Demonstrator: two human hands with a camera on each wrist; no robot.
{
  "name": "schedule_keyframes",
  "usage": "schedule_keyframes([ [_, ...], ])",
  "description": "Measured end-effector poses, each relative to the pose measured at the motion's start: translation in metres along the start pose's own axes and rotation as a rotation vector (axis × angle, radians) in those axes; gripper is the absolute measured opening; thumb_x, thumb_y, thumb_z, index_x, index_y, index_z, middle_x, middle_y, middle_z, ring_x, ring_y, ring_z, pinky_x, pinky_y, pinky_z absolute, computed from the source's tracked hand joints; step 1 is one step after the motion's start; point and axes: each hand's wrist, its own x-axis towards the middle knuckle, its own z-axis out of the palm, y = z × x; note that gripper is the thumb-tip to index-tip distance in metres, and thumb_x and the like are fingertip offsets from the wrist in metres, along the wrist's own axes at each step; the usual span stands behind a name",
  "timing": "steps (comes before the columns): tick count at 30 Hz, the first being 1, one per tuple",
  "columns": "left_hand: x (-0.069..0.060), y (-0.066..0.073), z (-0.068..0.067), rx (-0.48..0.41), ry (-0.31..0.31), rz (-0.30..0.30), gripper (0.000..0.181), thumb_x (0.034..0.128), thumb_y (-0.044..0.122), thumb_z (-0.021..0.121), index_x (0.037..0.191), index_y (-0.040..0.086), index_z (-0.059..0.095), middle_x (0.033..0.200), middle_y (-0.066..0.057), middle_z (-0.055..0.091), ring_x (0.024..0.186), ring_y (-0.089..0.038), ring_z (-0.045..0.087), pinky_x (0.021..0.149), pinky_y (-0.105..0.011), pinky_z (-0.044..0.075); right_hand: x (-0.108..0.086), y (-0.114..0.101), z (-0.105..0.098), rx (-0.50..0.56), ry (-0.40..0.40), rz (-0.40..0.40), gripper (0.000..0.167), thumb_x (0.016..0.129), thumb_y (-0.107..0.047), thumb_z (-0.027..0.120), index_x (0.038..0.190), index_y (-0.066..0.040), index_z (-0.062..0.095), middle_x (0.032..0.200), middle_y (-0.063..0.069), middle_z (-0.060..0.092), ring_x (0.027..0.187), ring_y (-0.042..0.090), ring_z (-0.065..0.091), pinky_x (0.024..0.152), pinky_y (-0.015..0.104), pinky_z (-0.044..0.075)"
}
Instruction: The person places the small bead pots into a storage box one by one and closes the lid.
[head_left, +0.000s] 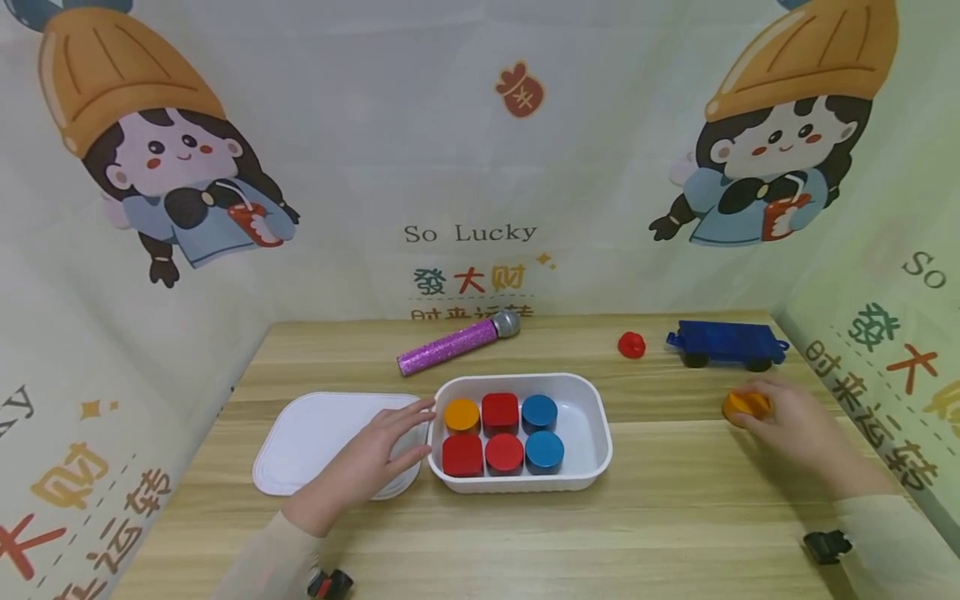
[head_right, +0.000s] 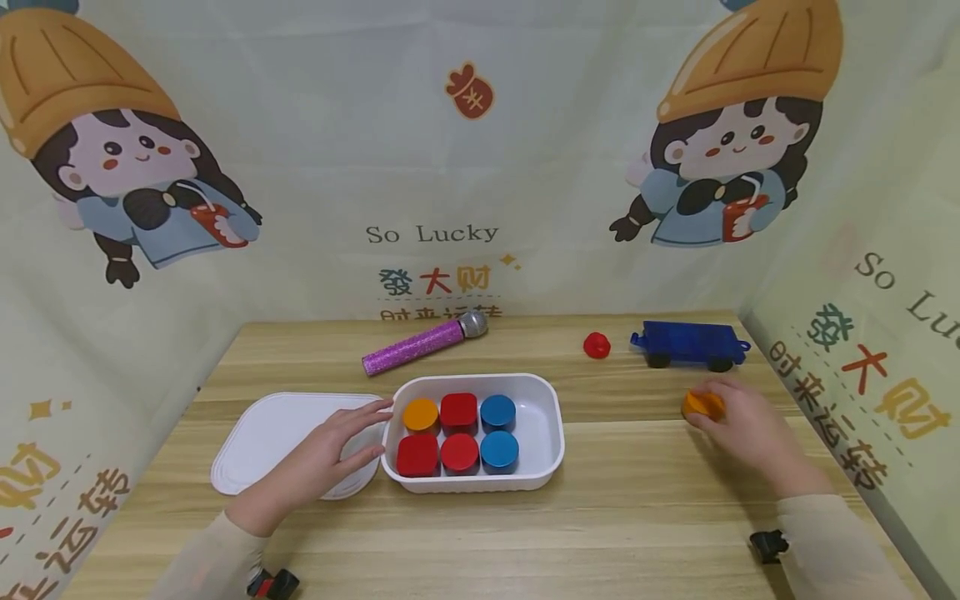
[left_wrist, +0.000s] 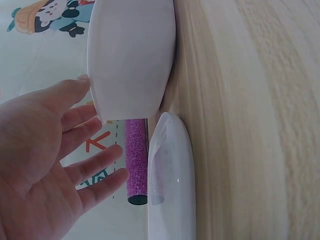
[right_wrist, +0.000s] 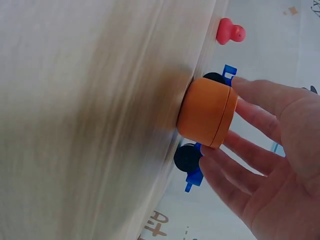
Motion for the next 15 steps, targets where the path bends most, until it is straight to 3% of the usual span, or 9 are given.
schedule_keyframes([
  [15, -0.0017, -0.0010, 0.0028, -0.007, 0.002, 0.006, 0.051, 0.0994, 0.027, 0.070, 0.145, 0.009, 0.059, 0.160, -0.009, 0.049, 0.139, -0.035, 0.052, 0.116, -0.056, 0.044, -0.0024, 0.0044, -0.0079, 0.025, -0.059, 0.047, 0.037, 0.088, -0.017, 0.080, 0.118, 0.003, 0.071, 0.117, 0.033, 0.070, 0.098, 0.047, 0.068, 0.083, 0.063, 0.056],
])
